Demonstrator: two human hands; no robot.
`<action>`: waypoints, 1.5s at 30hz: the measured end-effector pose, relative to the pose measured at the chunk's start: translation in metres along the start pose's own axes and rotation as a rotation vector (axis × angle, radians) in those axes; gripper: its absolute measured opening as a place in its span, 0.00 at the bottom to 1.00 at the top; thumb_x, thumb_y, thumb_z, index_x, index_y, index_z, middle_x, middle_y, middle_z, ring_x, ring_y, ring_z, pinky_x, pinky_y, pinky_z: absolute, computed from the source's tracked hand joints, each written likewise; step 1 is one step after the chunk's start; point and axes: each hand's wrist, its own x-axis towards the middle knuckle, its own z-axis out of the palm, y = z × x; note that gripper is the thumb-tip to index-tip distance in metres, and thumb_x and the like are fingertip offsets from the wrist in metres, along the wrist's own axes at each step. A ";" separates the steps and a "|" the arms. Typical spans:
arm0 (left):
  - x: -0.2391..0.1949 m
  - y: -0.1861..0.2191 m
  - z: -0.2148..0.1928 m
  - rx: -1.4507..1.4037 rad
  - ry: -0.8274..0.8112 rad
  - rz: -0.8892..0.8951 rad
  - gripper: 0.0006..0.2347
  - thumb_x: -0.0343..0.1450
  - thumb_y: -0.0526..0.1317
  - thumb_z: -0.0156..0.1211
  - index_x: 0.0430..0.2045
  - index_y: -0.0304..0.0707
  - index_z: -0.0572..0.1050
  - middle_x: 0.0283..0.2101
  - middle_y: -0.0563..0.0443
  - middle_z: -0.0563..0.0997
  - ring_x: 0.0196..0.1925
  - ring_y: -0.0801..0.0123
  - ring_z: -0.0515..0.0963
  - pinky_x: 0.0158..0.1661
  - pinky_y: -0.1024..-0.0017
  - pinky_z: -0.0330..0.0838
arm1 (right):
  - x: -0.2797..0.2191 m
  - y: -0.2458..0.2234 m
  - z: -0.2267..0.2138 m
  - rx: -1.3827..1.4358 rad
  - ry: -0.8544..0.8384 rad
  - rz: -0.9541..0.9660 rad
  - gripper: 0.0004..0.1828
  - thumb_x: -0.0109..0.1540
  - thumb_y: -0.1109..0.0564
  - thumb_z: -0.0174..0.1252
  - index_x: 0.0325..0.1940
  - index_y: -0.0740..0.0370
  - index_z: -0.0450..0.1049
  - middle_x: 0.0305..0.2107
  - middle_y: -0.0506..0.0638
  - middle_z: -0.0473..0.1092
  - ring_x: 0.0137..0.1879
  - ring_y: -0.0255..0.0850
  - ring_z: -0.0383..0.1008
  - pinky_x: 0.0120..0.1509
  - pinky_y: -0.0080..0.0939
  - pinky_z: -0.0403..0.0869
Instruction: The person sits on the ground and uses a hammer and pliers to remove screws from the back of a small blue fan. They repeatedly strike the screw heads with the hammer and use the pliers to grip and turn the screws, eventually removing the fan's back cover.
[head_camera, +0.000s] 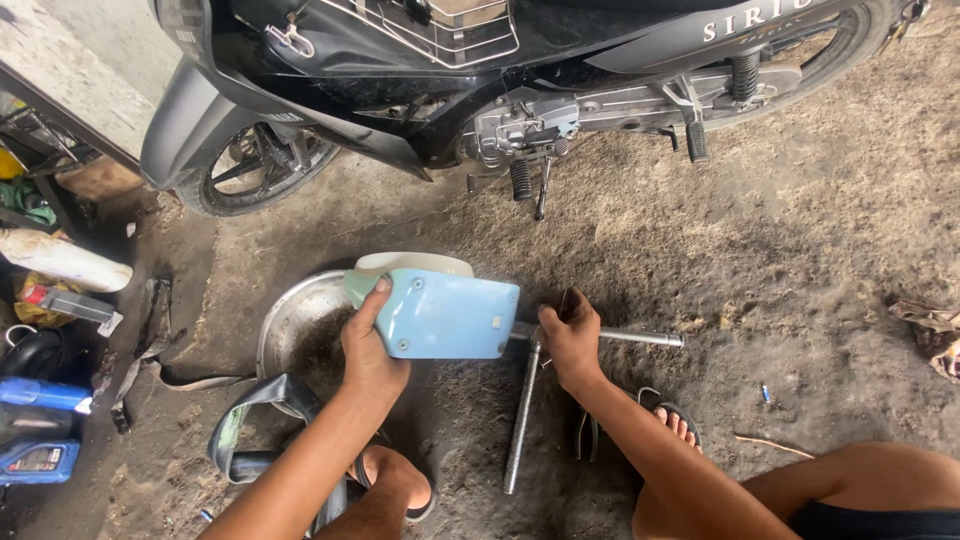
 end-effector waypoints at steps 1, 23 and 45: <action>0.003 0.001 -0.002 0.004 -0.005 0.002 0.17 0.58 0.41 0.76 0.31 0.30 0.77 0.32 0.38 0.83 0.33 0.54 0.85 0.38 0.61 0.80 | 0.000 0.001 0.003 0.004 0.004 -0.003 0.12 0.65 0.64 0.55 0.29 0.56 0.63 0.13 0.47 0.58 0.16 0.35 0.55 0.19 0.42 0.57; -0.001 -0.005 -0.003 -0.074 -0.022 0.189 0.14 0.58 0.35 0.77 0.28 0.35 0.74 0.31 0.40 0.84 0.32 0.55 0.86 0.38 0.59 0.82 | -0.037 0.000 0.034 0.317 0.062 0.471 0.15 0.58 0.67 0.69 0.45 0.79 0.75 0.39 0.70 0.75 0.47 0.63 0.81 0.49 0.56 0.85; -0.002 -0.011 -0.008 -0.055 -0.103 0.217 0.13 0.59 0.34 0.75 0.30 0.37 0.73 0.30 0.41 0.84 0.32 0.57 0.87 0.39 0.61 0.83 | -0.033 0.007 0.031 0.361 0.112 0.520 0.12 0.56 0.67 0.73 0.39 0.73 0.76 0.36 0.67 0.76 0.46 0.63 0.82 0.52 0.52 0.85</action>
